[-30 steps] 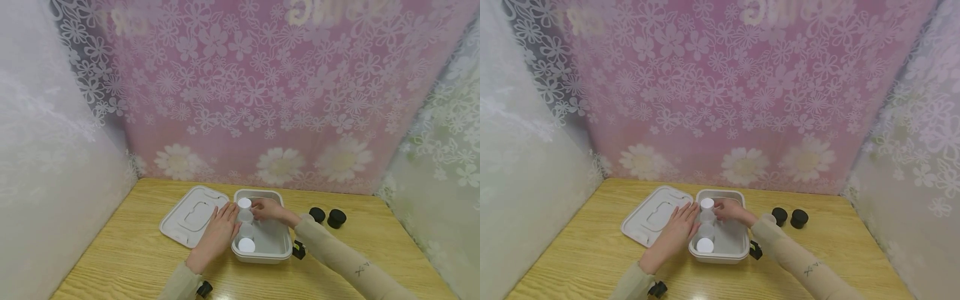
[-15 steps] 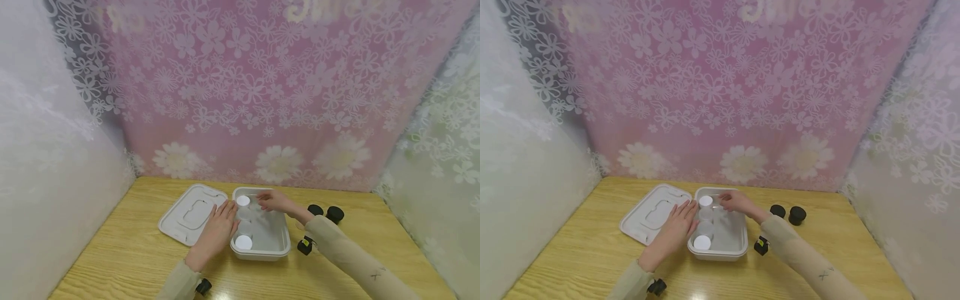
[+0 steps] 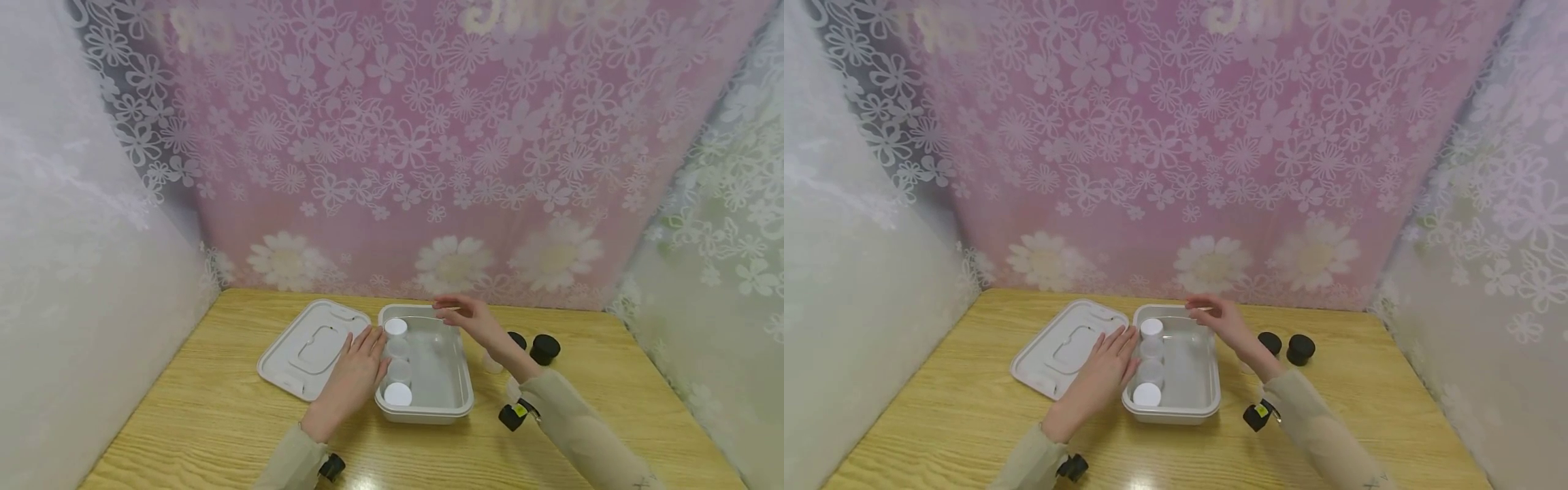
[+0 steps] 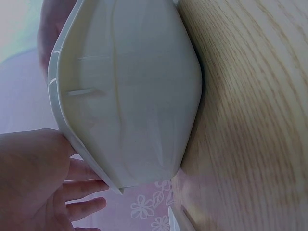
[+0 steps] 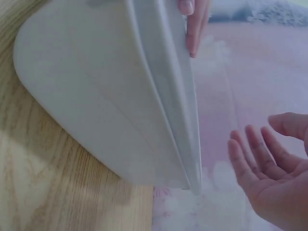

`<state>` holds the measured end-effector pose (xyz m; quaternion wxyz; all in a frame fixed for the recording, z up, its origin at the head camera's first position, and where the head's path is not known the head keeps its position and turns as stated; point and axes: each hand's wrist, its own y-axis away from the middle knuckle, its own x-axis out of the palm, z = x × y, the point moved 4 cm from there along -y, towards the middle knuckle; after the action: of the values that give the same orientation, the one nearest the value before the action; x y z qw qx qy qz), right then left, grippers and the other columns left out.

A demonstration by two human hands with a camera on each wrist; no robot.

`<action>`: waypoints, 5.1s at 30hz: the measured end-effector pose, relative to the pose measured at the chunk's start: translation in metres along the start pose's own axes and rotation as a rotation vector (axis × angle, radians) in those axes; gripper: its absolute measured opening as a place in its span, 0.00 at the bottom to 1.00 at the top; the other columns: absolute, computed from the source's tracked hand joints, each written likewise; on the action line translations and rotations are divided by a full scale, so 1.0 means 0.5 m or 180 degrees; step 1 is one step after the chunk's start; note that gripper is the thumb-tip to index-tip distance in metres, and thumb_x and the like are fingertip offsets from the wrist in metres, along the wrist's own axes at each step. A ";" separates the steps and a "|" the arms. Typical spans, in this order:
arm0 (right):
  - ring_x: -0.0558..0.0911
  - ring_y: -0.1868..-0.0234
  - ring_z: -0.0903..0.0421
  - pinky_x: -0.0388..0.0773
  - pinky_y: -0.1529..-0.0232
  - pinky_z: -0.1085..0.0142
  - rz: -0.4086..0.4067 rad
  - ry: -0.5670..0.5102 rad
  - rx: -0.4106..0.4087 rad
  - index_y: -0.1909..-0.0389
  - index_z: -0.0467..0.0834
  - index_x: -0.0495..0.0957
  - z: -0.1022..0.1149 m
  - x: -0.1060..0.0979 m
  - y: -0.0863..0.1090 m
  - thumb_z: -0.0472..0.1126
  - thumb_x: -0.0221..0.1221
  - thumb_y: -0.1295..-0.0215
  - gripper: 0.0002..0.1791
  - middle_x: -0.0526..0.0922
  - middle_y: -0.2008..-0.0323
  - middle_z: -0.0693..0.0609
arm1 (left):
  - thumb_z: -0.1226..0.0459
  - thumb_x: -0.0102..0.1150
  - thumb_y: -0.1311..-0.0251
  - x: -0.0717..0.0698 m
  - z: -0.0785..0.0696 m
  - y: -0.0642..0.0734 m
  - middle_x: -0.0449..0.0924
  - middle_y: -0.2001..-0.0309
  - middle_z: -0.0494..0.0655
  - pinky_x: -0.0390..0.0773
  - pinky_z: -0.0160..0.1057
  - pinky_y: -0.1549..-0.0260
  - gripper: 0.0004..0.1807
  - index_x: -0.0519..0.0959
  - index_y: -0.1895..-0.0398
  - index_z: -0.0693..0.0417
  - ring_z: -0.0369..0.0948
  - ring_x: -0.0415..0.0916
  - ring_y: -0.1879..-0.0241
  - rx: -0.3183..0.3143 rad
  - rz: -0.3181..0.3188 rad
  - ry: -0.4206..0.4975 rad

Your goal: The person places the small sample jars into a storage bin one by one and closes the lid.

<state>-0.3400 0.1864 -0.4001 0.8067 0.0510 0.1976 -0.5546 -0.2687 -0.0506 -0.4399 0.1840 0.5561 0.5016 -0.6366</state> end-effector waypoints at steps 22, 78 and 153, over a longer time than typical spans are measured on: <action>0.81 0.42 0.65 0.75 0.44 0.77 -0.0954 -0.0049 -0.0250 0.29 0.40 0.69 -0.053 -0.141 0.189 0.39 0.53 0.22 0.23 0.79 0.40 0.61 | 0.56 0.54 0.25 0.009 0.003 -0.001 0.71 0.31 0.58 0.62 0.64 0.32 0.27 0.72 0.31 0.65 0.56 0.64 0.28 -0.0064 0.0054 0.0068; 0.83 0.45 0.44 0.82 0.54 0.68 -0.0496 0.0738 0.0446 0.32 0.36 0.70 -0.084 -0.135 0.252 0.42 0.68 0.35 0.33 0.77 0.40 0.36 | 0.58 0.55 0.26 0.004 0.003 0.000 0.72 0.32 0.60 0.64 0.64 0.33 0.26 0.73 0.32 0.66 0.57 0.66 0.30 -0.0004 0.0000 0.0071; 0.81 0.61 0.63 0.81 0.58 0.69 0.2203 0.2207 -0.0102 0.54 0.50 0.82 0.005 0.128 0.058 0.26 0.73 0.50 0.24 0.84 0.56 0.59 | 0.56 0.54 0.25 0.001 0.003 -0.001 0.71 0.31 0.58 0.63 0.63 0.32 0.27 0.72 0.31 0.64 0.56 0.64 0.28 -0.0089 0.0111 0.0048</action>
<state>-0.2931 0.1407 -0.4257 0.8311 0.2829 0.4344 -0.2012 -0.2700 -0.0516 -0.4406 0.1991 0.5670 0.5020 -0.6220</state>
